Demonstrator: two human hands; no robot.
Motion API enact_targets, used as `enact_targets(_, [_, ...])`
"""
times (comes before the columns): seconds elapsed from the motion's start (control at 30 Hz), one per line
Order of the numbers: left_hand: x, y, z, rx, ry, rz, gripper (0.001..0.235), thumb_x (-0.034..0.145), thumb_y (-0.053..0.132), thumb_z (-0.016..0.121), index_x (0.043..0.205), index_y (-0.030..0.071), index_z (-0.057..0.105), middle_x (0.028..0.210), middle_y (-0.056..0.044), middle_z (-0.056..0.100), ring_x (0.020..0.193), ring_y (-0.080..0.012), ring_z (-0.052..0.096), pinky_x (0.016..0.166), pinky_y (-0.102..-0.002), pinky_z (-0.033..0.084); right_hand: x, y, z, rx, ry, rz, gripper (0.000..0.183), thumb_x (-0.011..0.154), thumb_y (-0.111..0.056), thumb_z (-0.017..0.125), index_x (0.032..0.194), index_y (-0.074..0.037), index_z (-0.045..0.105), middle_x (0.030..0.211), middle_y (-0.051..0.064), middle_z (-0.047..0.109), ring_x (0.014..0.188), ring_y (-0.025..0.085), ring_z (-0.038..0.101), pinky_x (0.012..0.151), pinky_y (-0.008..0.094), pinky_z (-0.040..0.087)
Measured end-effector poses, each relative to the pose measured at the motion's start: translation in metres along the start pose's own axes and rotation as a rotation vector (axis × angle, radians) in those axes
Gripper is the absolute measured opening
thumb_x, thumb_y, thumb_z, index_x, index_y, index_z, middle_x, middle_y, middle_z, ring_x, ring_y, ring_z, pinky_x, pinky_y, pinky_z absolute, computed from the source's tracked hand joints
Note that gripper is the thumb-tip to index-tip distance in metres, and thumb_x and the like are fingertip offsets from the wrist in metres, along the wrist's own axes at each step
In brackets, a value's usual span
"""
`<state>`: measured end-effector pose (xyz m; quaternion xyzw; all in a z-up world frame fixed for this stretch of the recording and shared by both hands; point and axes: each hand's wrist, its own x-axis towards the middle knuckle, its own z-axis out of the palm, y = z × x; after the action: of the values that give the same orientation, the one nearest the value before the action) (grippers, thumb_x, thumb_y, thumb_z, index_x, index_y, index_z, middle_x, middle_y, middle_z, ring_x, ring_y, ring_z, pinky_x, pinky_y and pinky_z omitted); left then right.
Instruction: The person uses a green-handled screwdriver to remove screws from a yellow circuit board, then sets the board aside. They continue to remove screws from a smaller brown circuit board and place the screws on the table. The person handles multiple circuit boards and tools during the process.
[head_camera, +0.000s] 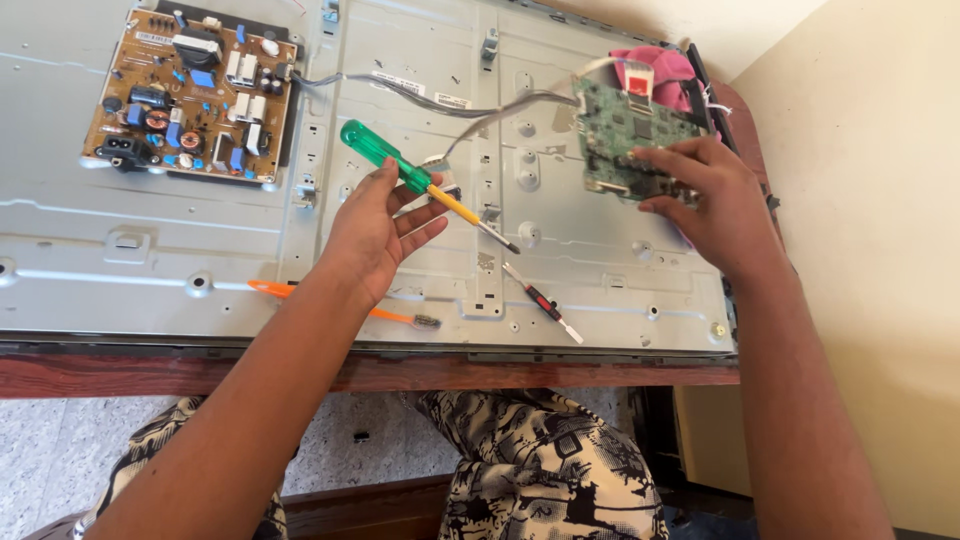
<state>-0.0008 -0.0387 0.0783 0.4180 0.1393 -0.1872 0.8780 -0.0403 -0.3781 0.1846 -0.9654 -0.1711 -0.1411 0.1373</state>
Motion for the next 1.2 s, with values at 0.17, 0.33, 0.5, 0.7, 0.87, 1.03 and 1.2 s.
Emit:
enact_targets(0.17, [0.006,-0.001,-0.008,-0.014,0.107,-0.033,0.03,0.103,0.043,0.044,0.112,0.019,0.06,0.101,-0.001,0.071,0.087,-0.0175,0.069,0.07,-0.032,0.055,0.007,-0.025,0.019,-0.07,0.011,-0.09,0.059,0.073,-0.016,0.09,0.129,-0.021,0.073,0.115,0.012,0.066,0.106,0.031,0.063,0.091,0.043,0.053])
enact_targets(0.33, [0.013,-0.001,-0.021,-0.068,0.058,-0.007,0.03,0.105,0.044,0.048,0.112,0.018,0.061,0.084,0.002,0.061,0.063,-0.0124,0.052,0.057,-0.031,0.043,0.014,-0.049,0.066,-0.012,0.064,-0.043,0.061,0.068,-0.014,0.09,0.126,-0.024,0.075,0.111,0.011,0.066,0.106,0.032,0.063,0.094,0.043,0.052])
enact_targets(0.5, [0.017,0.001,-0.029,-0.083,0.063,-0.011,0.029,0.104,0.043,0.048,0.112,0.018,0.06,0.083,0.003,0.06,0.06,-0.0119,0.048,0.055,-0.031,0.04,0.021,-0.064,0.12,0.09,0.069,0.009,0.062,0.069,-0.01,0.088,0.127,-0.024,0.073,0.115,0.009,0.066,0.107,0.032,0.063,0.092,0.043,0.052])
enact_targets(0.7, [0.015,0.001,-0.03,-0.08,0.05,-0.012,0.028,0.104,0.043,0.047,0.113,0.018,0.059,0.084,0.003,0.058,0.062,-0.012,0.048,0.056,-0.03,0.04,0.027,-0.064,0.147,0.105,0.107,0.035,0.063,0.071,-0.001,0.083,0.129,-0.022,0.071,0.118,0.009,0.064,0.113,0.031,0.061,0.096,0.041,0.051])
enact_targets(0.87, [0.014,-0.001,-0.027,-0.061,0.036,-0.01,0.029,0.105,0.042,0.047,0.114,0.017,0.057,0.084,0.003,0.057,0.063,-0.0124,0.047,0.057,-0.031,0.039,0.021,-0.063,0.153,0.097,0.137,0.03,0.064,0.073,0.001,0.081,0.132,-0.021,0.069,0.123,0.008,0.063,0.119,0.031,0.058,0.1,0.041,0.05])
enact_targets(1.03, [0.011,-0.004,-0.027,-0.04,0.058,-0.021,0.03,0.105,0.043,0.045,0.115,0.018,0.057,0.086,0.003,0.057,0.065,-0.0122,0.048,0.059,-0.031,0.04,0.01,-0.029,0.168,0.164,0.225,0.009,0.065,0.073,-0.012,0.087,0.134,-0.02,0.067,0.135,0.015,0.058,0.126,0.037,0.052,0.105,0.046,0.043])
enact_targets(1.2, [0.014,-0.003,-0.028,-0.061,0.057,-0.022,0.029,0.104,0.044,0.045,0.114,0.019,0.058,0.084,0.003,0.057,0.064,-0.0123,0.047,0.057,-0.031,0.039,0.021,0.106,0.141,-0.044,0.66,0.269,0.068,0.096,-0.027,0.088,0.149,-0.005,0.052,0.149,0.018,0.056,0.141,0.034,0.048,0.12,0.048,0.037])
